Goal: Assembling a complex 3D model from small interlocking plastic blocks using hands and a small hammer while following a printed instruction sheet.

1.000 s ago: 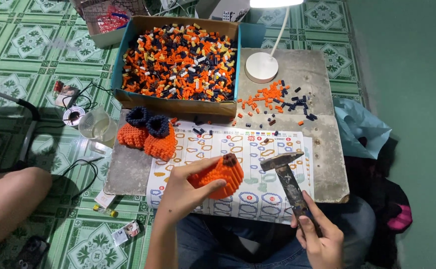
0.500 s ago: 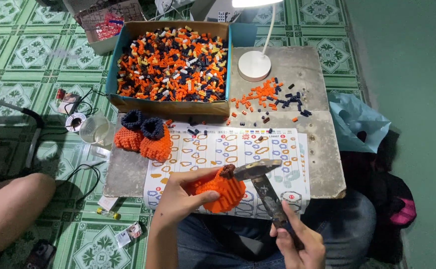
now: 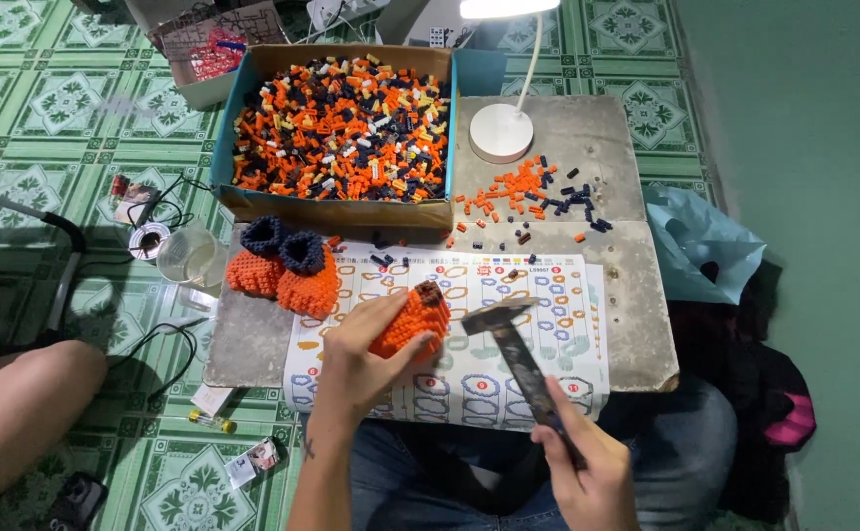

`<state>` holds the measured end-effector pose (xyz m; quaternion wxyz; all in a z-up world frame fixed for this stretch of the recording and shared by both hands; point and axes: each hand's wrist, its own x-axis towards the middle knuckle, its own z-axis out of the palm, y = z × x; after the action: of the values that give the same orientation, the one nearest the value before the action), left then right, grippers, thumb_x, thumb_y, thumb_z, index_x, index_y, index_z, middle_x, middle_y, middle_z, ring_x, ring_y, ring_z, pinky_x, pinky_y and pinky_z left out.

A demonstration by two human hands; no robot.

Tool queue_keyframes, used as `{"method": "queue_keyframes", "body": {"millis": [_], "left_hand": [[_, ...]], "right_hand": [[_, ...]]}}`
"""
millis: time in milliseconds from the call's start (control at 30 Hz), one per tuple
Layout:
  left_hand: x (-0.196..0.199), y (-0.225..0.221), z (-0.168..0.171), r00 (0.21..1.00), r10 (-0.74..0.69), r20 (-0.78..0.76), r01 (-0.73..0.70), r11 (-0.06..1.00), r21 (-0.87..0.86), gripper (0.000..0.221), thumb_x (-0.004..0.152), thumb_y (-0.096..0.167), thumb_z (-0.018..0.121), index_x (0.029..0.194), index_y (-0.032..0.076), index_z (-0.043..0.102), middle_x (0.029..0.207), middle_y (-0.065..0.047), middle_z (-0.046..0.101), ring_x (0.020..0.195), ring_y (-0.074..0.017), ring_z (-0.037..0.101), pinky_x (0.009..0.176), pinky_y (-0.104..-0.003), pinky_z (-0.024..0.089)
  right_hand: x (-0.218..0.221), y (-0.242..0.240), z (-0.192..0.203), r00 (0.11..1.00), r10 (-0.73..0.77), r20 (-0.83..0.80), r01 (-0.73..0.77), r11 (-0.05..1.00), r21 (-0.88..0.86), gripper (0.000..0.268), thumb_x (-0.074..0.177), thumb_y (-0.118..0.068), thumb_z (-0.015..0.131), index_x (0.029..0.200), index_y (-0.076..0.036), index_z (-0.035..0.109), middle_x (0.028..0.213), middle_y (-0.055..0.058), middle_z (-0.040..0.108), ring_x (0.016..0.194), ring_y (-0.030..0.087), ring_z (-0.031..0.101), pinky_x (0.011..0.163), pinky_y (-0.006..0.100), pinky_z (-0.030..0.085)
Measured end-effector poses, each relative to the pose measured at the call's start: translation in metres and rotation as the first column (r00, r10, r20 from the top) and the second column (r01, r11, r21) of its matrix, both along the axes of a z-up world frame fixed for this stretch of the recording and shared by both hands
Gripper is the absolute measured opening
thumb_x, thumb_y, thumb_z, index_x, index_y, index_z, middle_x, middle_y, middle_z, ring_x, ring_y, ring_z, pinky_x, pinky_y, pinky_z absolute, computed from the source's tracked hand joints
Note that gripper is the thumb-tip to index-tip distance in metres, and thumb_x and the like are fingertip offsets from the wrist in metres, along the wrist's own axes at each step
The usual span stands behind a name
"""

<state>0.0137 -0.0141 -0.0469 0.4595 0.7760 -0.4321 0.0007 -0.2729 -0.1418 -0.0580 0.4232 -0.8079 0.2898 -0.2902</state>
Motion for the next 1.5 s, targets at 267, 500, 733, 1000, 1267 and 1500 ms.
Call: {"method": "queue_keyframes", "body": {"millis": [267,500,733,1000,1267,1500], "left_hand": [[-0.012,0.004,-0.014,0.963,-0.025,0.269,0.011,0.999,0.054,0.064,0.075,0.023,0.102,0.133,0.005,0.082,0.140,-0.012,0.083,0.133,-0.0258,0.075,0.122,-0.042,0.054],[-0.015,0.005,-0.009,0.966,-0.041,0.257,0.031,0.999,0.043,0.066,0.073,0.016,0.101,0.135,0.004,0.080,0.142,-0.010,0.082,0.135,-0.0257,0.072,0.122,-0.043,0.054],[-0.016,0.006,-0.007,0.967,-0.038,0.253,0.036,0.999,0.013,0.063,0.075,0.017,0.099,0.133,0.002,0.081,0.141,-0.010,0.082,0.135,-0.0262,0.073,0.121,-0.043,0.054],[-0.017,0.008,-0.003,0.979,-0.043,0.197,0.046,0.999,-0.009,0.058,0.081,0.025,0.096,0.132,0.002,0.081,0.141,-0.012,0.081,0.136,-0.0289,0.071,0.119,-0.045,0.055],[-0.017,0.008,-0.006,0.976,-0.048,0.213,0.056,0.998,-0.033,0.057,0.080,0.024,0.099,0.130,0.002,0.082,0.139,-0.013,0.083,0.134,-0.0307,0.073,0.118,-0.045,0.056],[-0.017,0.006,-0.008,0.976,-0.032,0.214,0.042,0.998,-0.040,0.056,0.081,0.027,0.097,0.128,0.001,0.082,0.137,-0.015,0.083,0.134,-0.0309,0.074,0.118,-0.046,0.056]], "right_hand": [[0.022,0.006,0.021,0.997,0.038,-0.060,-0.055,0.948,-0.314,0.055,0.087,0.003,0.081,0.142,-0.003,0.076,0.097,0.009,0.085,0.058,0.012,0.071,0.052,0.028,0.059],[0.029,0.003,0.036,0.974,0.052,-0.219,-0.124,0.937,-0.328,0.054,0.087,-0.001,0.081,0.141,-0.004,0.077,0.099,0.010,0.085,0.056,0.012,0.073,0.047,0.028,0.063],[0.029,0.009,0.042,0.989,0.049,-0.140,-0.102,0.907,-0.408,0.058,0.085,0.004,0.083,0.142,-0.003,0.076,0.105,0.013,0.085,0.057,0.014,0.073,0.049,0.030,0.060],[0.039,0.009,0.050,0.987,0.061,-0.152,-0.125,0.879,-0.461,0.057,0.083,0.001,0.086,0.139,-0.005,0.079,0.102,0.011,0.085,0.059,0.015,0.073,0.052,0.030,0.062],[0.047,0.002,0.048,0.972,0.047,-0.229,-0.152,0.871,-0.467,0.061,0.085,-0.001,0.084,0.145,-0.010,0.077,0.100,0.008,0.084,0.055,0.014,0.069,0.050,0.032,0.060],[0.050,-0.001,0.048,0.970,0.066,-0.232,-0.162,0.891,-0.425,0.060,0.085,0.001,0.082,0.144,-0.008,0.076,0.101,0.011,0.086,0.057,0.012,0.073,0.049,0.027,0.061]]}}
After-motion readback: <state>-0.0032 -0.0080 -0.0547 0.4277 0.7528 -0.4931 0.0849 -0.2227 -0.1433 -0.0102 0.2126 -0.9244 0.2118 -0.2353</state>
